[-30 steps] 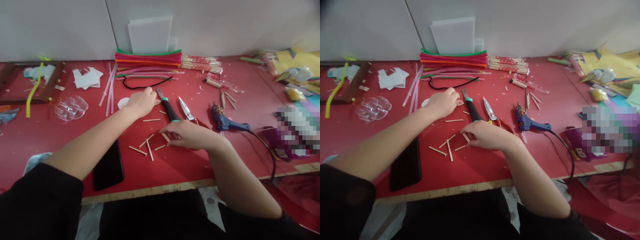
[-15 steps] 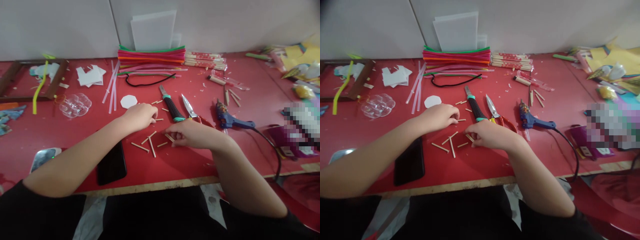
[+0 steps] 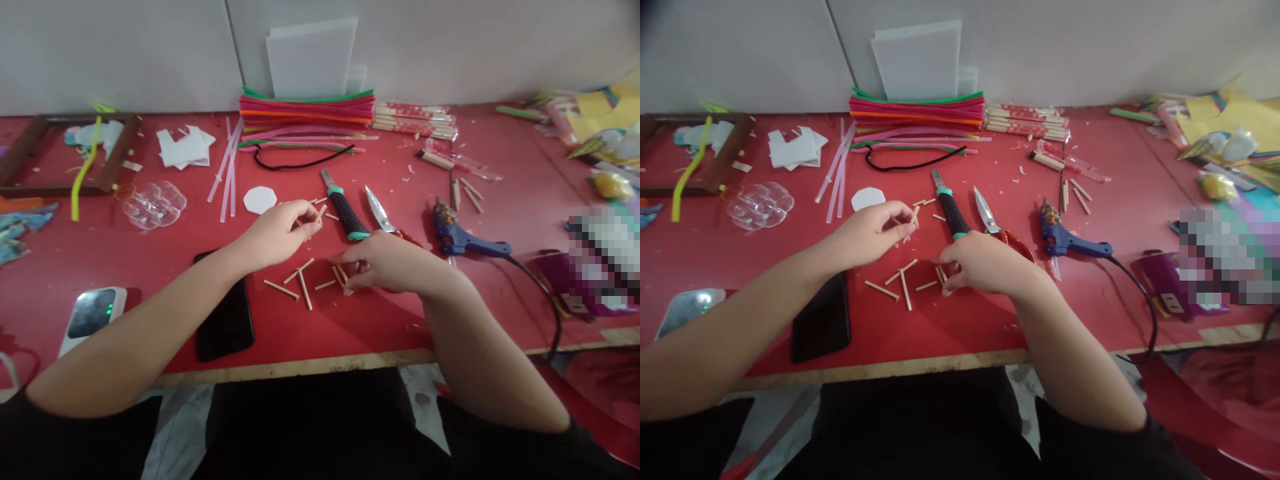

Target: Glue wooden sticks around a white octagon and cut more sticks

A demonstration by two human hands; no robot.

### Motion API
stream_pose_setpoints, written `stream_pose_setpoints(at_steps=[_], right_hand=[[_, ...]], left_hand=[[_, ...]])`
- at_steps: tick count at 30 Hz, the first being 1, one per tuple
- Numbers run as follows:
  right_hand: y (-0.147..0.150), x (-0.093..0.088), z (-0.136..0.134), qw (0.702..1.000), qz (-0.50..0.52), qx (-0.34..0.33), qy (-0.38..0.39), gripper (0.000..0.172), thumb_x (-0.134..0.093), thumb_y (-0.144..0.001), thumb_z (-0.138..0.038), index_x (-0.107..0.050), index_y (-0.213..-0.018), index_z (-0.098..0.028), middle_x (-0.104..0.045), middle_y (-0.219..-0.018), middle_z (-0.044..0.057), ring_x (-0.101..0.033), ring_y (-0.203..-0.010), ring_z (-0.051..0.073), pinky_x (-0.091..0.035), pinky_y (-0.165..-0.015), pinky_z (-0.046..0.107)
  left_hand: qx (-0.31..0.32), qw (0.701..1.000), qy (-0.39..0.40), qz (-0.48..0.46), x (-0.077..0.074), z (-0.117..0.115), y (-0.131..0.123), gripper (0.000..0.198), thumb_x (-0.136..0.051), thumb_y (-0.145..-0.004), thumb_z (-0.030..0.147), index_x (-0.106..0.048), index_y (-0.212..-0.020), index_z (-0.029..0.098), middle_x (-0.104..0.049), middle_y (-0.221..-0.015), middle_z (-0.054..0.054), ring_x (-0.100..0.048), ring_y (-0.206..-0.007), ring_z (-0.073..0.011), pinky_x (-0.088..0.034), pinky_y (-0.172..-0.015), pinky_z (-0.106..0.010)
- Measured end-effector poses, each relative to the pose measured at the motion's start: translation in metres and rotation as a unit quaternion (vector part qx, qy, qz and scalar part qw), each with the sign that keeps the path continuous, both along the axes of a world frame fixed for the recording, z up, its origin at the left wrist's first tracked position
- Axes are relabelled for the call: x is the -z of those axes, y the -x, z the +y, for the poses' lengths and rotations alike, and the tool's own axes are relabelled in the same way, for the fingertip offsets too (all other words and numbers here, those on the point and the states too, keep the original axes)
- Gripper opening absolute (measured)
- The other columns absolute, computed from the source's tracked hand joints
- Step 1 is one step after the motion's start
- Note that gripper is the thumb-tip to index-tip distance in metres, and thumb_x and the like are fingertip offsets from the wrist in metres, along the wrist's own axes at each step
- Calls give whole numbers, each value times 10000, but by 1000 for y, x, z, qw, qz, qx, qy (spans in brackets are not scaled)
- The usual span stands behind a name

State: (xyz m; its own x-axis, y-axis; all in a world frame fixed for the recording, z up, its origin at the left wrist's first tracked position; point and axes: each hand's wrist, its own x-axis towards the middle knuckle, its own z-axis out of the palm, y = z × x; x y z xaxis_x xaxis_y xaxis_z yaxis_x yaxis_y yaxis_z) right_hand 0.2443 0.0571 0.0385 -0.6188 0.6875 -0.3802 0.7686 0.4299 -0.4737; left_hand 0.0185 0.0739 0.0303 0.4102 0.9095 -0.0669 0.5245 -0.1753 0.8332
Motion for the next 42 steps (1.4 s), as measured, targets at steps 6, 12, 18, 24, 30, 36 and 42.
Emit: stream_pose_setpoints(at_steps=[6,12,18,24,30,36,42], right_hand=[[4,12,-3,937,291,45,-190,453,-786,-855,-344,-710,-1281,-213,-763,-854,11,-656,-712,129,-513,-706,264],[22,26,-9,882,381,3,-277,451,-746,-878,-419,-700,-1289,-237,-702,-892,19,-642,-810,132,-544,-753,268],[30,29,-13,894,364,7,-261,470,-732,-883,-436,-690,-1302,-226,-666,-888,27,-631,-803,132,-563,-751,273],[34,30,-16,872,380,-3,-309,500,-754,-865,-414,-674,-1329,-245,-638,-832,1,-628,-751,116,-569,-732,240],[32,41,-16,858,337,-16,-387,484,-707,-916,-385,-636,-1366,-222,-545,-731,-33,-561,-635,106,-532,-618,220],[32,43,-14,857,338,-10,-389,599,-711,-901,-428,-558,-1445,-229,-622,-860,3,-618,-729,125,-583,-707,253],[32,38,-14,863,368,-23,-345,487,-684,-939,-261,-578,-1413,-237,-686,-1079,76,-688,-965,183,-616,-865,331]], left_hand=[[-160,881,280,-347,6,-26,1,100,-729,-878,222,-651,-872,159,-646,-760,23,-649,-695,-104,-579,-746,-277],[-157,807,353,-447,20,-45,-2,175,-830,-800,246,-742,-914,146,-729,-790,-11,-708,-712,-130,-632,-713,-290],[-158,812,320,-461,30,-46,-1,265,-920,-672,263,-769,-865,161,-741,-746,2,-700,-669,-122,-633,-661,-267],[-142,809,314,-477,30,-47,3,297,-946,-633,253,-785,-872,178,-780,-794,-18,-745,-732,-158,-636,-636,-256],[-151,811,303,-477,30,-51,0,303,-942,-634,214,-781,-889,187,-781,-820,-6,-746,-767,-140,-631,-671,-229],[-178,815,283,-474,28,-53,-3,279,-927,-658,238,-754,-867,176,-739,-756,21,-720,-731,-123,-627,-690,-243],[-169,806,296,-483,26,-52,-2,274,-930,-658,248,-761,-863,182,-734,-770,18,-721,-763,-142,-634,-812,-325]])
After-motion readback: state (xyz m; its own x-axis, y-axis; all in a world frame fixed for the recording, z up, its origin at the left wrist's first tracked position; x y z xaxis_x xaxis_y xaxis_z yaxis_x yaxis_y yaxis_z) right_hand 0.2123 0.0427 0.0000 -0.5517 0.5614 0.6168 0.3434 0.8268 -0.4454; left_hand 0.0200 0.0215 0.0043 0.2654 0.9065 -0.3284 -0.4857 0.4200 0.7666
